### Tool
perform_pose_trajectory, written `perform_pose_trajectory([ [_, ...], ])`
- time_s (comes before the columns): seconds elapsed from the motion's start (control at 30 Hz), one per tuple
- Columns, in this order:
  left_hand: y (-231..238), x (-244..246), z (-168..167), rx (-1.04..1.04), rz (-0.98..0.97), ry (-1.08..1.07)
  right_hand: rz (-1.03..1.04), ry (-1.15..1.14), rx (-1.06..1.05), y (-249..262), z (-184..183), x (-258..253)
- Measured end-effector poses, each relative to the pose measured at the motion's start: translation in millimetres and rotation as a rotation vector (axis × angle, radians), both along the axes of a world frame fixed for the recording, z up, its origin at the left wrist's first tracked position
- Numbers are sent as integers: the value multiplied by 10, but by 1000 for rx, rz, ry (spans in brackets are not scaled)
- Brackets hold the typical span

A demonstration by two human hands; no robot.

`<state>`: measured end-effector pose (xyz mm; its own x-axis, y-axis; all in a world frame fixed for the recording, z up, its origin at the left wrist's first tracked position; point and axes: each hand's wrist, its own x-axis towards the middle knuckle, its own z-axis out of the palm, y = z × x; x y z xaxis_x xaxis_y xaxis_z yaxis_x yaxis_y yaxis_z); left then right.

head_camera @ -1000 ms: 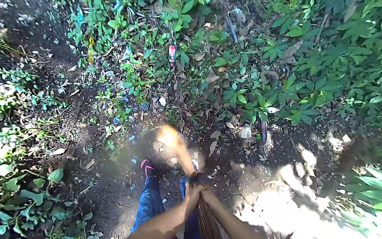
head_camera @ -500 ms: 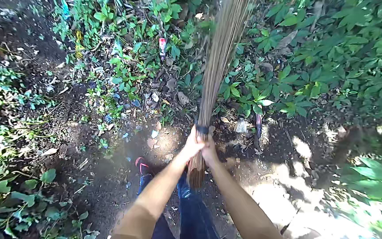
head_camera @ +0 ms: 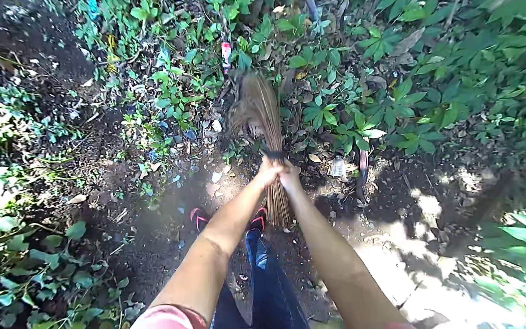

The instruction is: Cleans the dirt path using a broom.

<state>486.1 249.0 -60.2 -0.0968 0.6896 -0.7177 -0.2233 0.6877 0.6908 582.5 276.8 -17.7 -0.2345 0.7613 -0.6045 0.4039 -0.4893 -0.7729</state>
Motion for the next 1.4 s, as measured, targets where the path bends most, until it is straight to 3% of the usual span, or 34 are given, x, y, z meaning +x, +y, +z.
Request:
perform_pose_trajectory([
  [0.13, -311, -77, -115, 242, 44, 19, -19, 155, 121, -317, -101, -70],
  [0.23, -1105, 294, 145, 297, 184, 49, 107, 193, -3, -895, 136, 249],
  [0.3, -1680, 705, 544, 140, 396, 1, 257, 187, -182, -1296, 281, 578],
  [0.37, -2145, 1099, 760, -154, 573, -54, 431, 88, -351, -1679, 262, 880],
  [0.43, -2369, 1313, 699, -398, 635, -111, 559, -55, -495, -1815, 288, 966],
  [0.47, -2372, 1331, 563, -421, 611, -134, 563, -135, -524, -1804, 238, 945],
  [0.53, -2052, 1138, 374, -253, 471, -142, 432, -228, -459, -1557, 225, 803],
  [0.63, -1026, 558, 500, -34, 199, -150, 197, -172, -151, -878, 114, 521],
  [0.73, -268, 146, 894, -118, 98, -100, 45, -53, -46, -323, 163, 219],
  [0.8, -263, 63, 655, 22, 96, -84, -7, 79, 6, -297, 100, 123],
  [0.87, -559, 101, 196, 273, 99, -16, 4, 167, 121, -518, -38, 125],
  [0.9, -769, 173, 165, 320, 170, -36, 27, 171, 114, -700, -96, 178],
  [0.97, -1312, 396, 353, 230, 320, -52, 108, 205, -59, -1118, -44, 336],
  [1.03, -1828, 641, 509, -1, 467, -30, 241, 202, -192, -1522, -94, 512],
  [1.1, -2085, 775, 386, -187, 612, -27, 429, 77, -328, -1604, -39, 462],
  [1.17, -1948, 587, 197, -243, 598, -77, 544, -100, -347, -1387, -20, 205],
  [1.23, -1358, 122, 265, -183, 410, -90, 373, -111, -194, -1064, -175, -71],
  [1.27, -1054, -110, 317, -49, 309, -67, 267, -91, -155, -832, -161, -219],
  [1.33, -667, -471, 22, 480, 125, 41, 116, -91, -166, -362, 42, -487],
  [1.37, -337, -572, 492, 74, 83, 45, 65, -91, -199, -197, 233, -600],
  [1.4, -124, -622, 699, -156, 90, 31, 47, -70, -188, -122, 317, -660],
])
